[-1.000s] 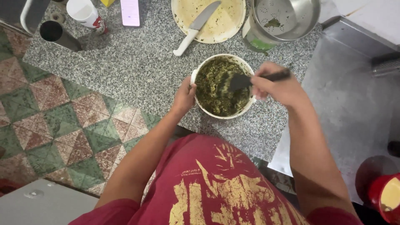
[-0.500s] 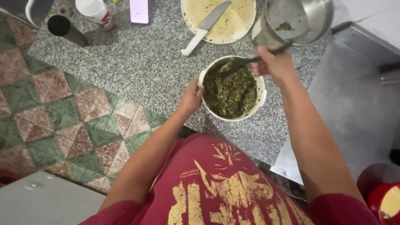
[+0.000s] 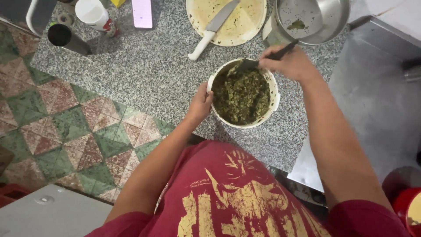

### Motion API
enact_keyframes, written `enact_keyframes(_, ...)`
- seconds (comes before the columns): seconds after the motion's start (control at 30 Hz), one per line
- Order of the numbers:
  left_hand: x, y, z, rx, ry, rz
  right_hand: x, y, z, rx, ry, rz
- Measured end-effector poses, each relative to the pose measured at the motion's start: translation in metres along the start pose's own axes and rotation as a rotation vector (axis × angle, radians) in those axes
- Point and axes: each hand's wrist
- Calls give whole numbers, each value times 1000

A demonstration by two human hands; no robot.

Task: Stirring a green vegetable mixture in a bowl and adding contents from spice packets.

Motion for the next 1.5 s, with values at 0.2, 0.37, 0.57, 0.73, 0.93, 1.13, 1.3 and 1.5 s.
enact_keyframes(0.2, -3, 11, -2, 10, -8, -11, -2, 34, 7, -176, 156, 69)
enact_keyframes(0.37, -4, 11, -3, 16, -4, 30, -35, 72, 32, 130, 256, 136)
enact_keyframes(0.57, 1, -5, -3, 29, -19, 21, -62, 85, 48, 356, 367, 92)
enact_keyframes(0.73, -1, 10, -5, 42, -45, 11, -59, 67, 31, 103, 324, -107)
enact_keyframes(0.93, 2, 4, -7, 58, -73, 5, -42, 23, 15, -109, 275, -99)
enact_keyframes(1.13, 13, -22, -9, 65, -90, -20, -56, 49, 14, -252, 456, 105)
enact_keyframes(1.3, 10, -1, -15, 48, -124, -19, -80, 17, 29, -247, 385, 86)
enact_keyframes(1.5, 14, 42, -39, 49, -257, -26, -81, -13, -1, -292, 206, -156)
Point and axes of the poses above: each hand's wrist, its own x-axis towards the middle knuckle, its own z-axis out of the palm, y = z × x, and after that the axes turned 15 degrees about z, right-handed
